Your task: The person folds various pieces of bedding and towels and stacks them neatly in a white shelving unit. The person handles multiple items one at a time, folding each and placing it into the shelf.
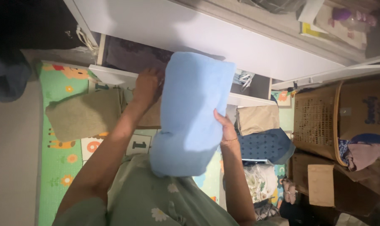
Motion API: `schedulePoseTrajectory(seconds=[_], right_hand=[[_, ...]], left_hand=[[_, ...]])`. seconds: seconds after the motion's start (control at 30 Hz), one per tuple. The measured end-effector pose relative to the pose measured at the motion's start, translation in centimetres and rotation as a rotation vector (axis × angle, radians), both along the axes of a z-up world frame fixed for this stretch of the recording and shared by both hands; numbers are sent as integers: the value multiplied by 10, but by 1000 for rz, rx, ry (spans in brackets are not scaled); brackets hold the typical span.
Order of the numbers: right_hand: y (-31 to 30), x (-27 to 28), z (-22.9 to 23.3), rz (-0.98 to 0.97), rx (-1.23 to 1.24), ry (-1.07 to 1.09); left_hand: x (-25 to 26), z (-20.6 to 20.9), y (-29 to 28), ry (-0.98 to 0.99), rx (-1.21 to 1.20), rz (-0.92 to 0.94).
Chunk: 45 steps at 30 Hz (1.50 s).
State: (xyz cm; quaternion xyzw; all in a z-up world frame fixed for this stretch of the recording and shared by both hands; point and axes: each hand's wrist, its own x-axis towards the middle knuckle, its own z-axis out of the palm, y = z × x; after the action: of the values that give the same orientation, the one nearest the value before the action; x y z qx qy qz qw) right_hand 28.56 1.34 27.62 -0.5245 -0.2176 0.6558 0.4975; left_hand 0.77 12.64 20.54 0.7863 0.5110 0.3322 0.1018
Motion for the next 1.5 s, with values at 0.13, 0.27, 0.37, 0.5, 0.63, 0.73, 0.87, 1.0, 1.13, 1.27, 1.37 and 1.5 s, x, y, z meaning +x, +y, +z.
schedulePoseTrajectory(seconds=[0.13,0.27,0.37,0.5,0.63,0.73,0.87,1.0,1.13,1.27,1.37,1.5], right_hand=[[-9,9,39,-87,-182,144],[-21,7,59,-92,-57,23],[-5,14,45,-17,-141,171],[17,24,7,48,-268,290],[27,19,-19,108,-326,381],[36,6,-27,154,-338,394],[48,-12,-32,160,-320,401],[68,-29,-39,152,-286,473],[85,-45,-60,234,-299,375],[84,-63,-85,312,-263,190],[83,-62,-87,343,-266,148],[101,-60,-73,184,-172,246]], left_hand=[[3,1,-8,132,-15,56],[0,-2,-35,61,-10,68],[-6,-2,-62,59,-64,38],[-13,-1,-100,111,-73,-15],[-20,-1,-135,143,-9,-47],[-24,-7,-150,216,-118,-60],[-32,-18,-137,397,-902,-104],[-53,-4,-107,-673,-1369,7],[-72,18,-85,-1400,-724,-627],[-63,4,-44,-1425,-1471,135],[-63,-21,-26,-1417,-1422,21],[-75,-43,-15,-1303,-1274,65]])
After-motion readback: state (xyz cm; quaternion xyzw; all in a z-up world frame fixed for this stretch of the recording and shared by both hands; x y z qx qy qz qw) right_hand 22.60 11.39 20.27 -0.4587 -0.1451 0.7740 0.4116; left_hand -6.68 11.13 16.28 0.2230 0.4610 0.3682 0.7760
